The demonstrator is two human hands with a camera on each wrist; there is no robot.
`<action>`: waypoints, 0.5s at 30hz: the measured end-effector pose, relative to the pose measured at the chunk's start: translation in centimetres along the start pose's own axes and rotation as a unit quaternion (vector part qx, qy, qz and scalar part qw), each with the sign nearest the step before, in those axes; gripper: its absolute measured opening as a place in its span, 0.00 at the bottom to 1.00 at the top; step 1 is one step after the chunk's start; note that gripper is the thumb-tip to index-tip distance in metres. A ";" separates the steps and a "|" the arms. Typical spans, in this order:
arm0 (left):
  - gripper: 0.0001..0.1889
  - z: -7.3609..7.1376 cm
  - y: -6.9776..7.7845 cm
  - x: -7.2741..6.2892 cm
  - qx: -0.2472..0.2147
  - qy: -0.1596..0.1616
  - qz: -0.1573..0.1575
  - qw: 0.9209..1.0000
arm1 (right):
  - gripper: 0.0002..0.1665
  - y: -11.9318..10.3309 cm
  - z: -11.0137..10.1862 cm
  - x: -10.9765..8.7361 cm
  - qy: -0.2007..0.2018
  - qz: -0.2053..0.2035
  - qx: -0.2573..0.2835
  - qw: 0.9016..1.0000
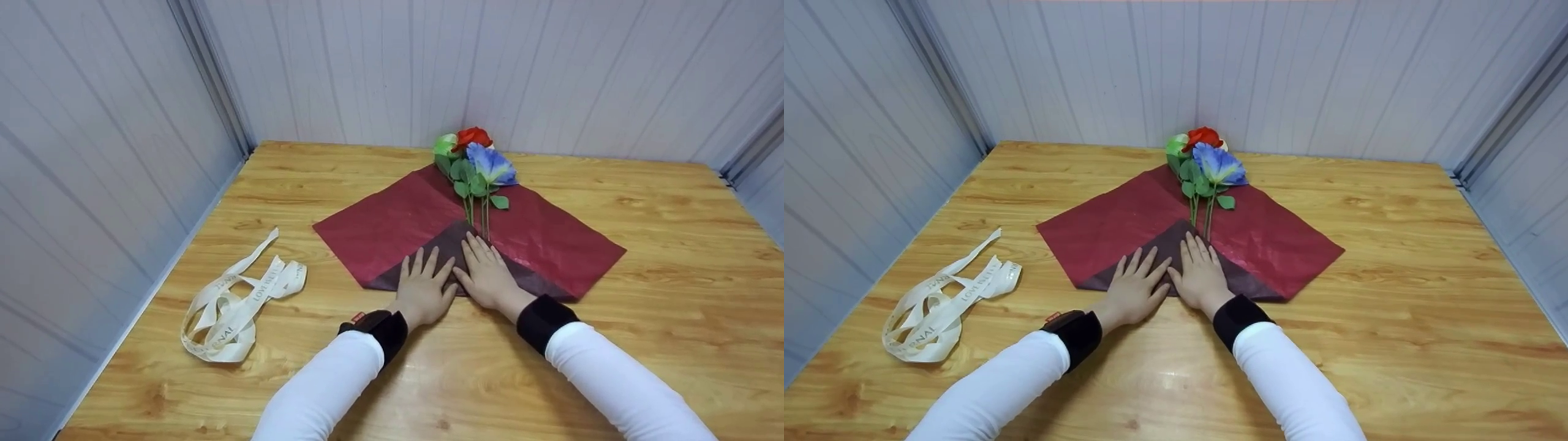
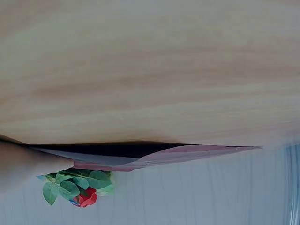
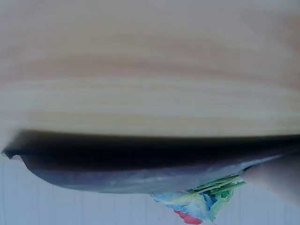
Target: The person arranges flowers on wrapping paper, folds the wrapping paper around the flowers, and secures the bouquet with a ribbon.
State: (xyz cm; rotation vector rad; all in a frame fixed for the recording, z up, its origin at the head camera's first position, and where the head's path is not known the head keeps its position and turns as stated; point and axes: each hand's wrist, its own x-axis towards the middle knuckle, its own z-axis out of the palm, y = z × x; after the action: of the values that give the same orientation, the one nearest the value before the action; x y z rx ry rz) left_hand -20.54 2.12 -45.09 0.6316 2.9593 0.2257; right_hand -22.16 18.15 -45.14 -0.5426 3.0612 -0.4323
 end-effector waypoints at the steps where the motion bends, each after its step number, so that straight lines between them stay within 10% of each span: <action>1: 0.29 0.0 0.0 0.0 -0.001 -0.002 -0.001 1.000 | 0.37 0.0 0.1 0.0 0.003 0.001 -0.003 1.000; 15: 0.35 0.0 -1.1 -0.5 -0.025 0.007 -0.006 1.000 | 0.35 3.3 -0.2 -3.0 0.029 0.008 0.002 1.000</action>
State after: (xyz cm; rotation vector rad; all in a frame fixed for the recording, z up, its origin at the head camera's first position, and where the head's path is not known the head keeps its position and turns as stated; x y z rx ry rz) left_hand -20.53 0.91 -45.19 0.6098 2.9602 0.3036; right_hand -20.47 22.17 -45.92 -0.5135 3.1166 -0.4610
